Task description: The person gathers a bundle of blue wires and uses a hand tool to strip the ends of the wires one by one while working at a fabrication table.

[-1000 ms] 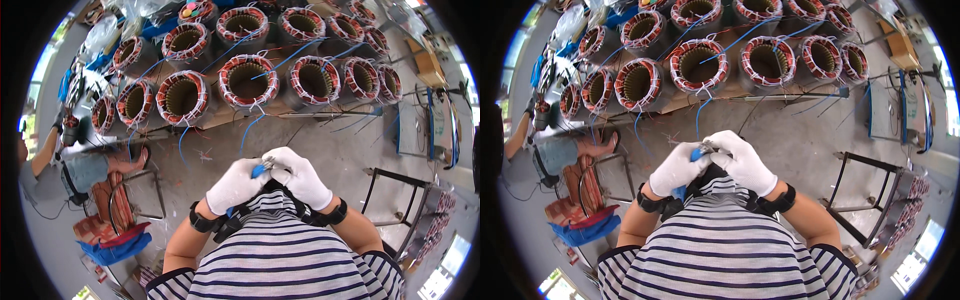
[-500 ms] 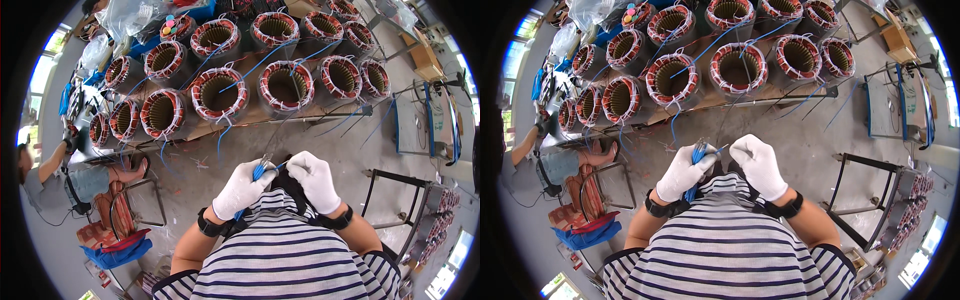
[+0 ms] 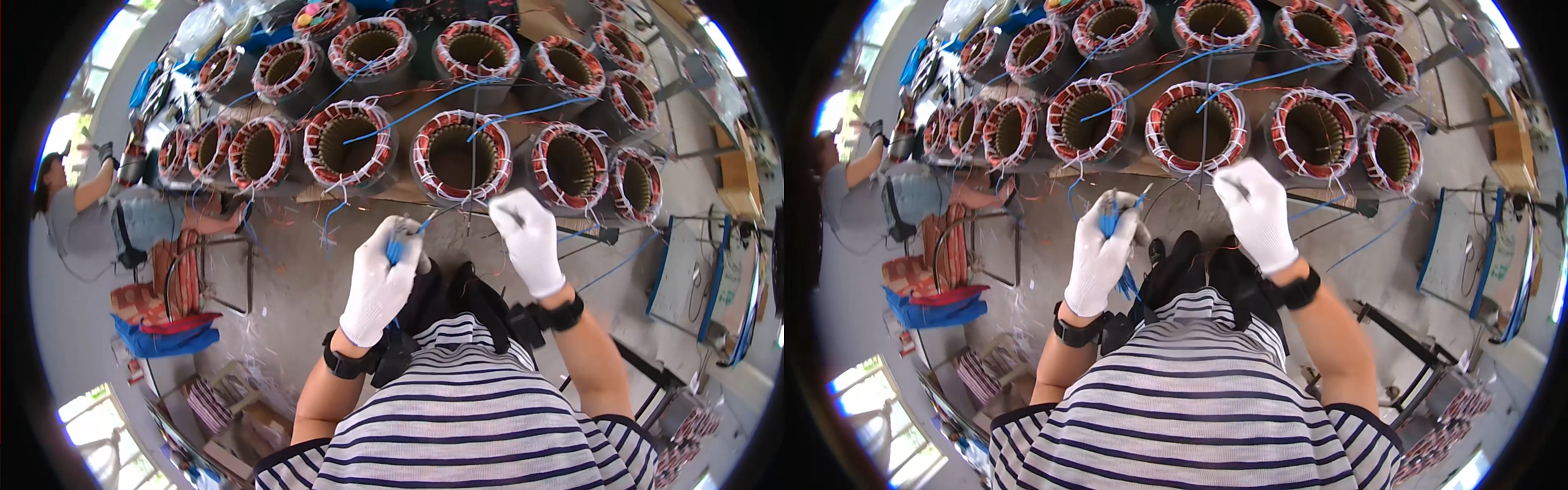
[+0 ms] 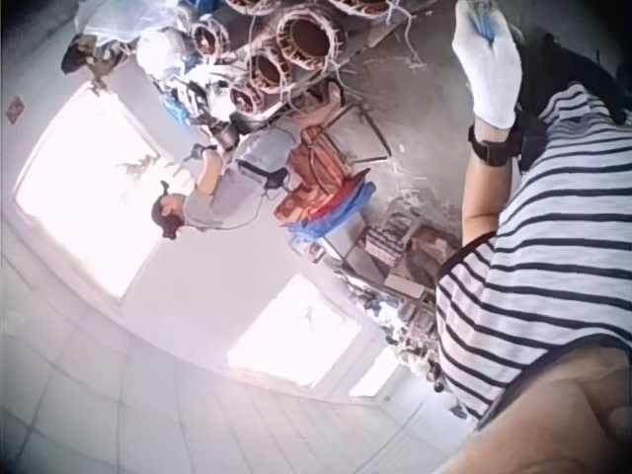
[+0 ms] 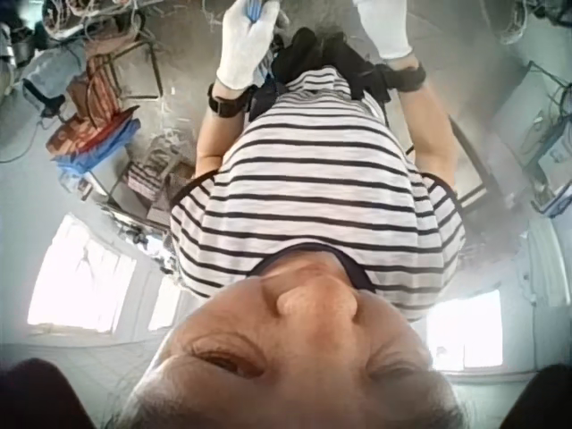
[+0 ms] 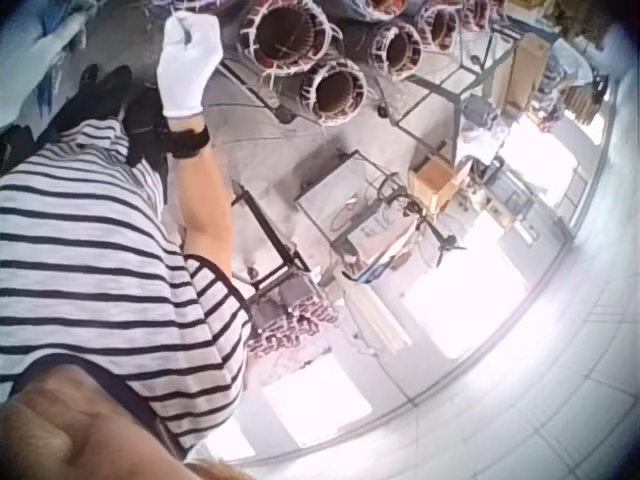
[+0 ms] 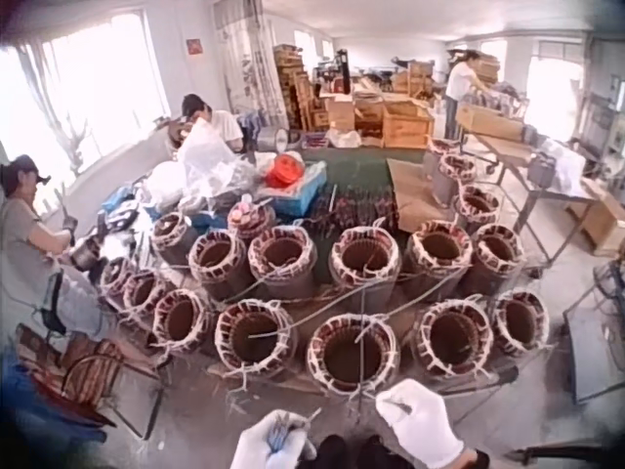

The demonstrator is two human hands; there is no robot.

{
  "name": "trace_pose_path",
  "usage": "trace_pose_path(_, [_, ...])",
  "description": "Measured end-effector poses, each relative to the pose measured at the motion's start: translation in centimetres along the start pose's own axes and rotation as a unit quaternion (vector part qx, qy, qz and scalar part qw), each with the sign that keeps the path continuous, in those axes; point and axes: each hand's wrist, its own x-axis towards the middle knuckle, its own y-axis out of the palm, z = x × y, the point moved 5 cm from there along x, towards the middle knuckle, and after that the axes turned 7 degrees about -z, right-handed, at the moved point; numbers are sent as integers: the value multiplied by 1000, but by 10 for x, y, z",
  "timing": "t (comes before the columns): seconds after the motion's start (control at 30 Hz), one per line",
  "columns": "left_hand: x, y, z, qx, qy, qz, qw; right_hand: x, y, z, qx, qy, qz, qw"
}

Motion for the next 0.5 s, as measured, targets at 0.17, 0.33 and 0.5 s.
trace_pose_path(0.17, [-8,43,8,113,36,22,993,-33,-4,-25,145,130,-6,981])
trace_pose_path(0.33, [-7,75,18,192,149,-69,968,-28,-11,-24,101,11,-18,995])
trace_pose_path(0.5, [-13,77,7,217,238,-120,939,-8,-15,-12,73,-41,7,996])
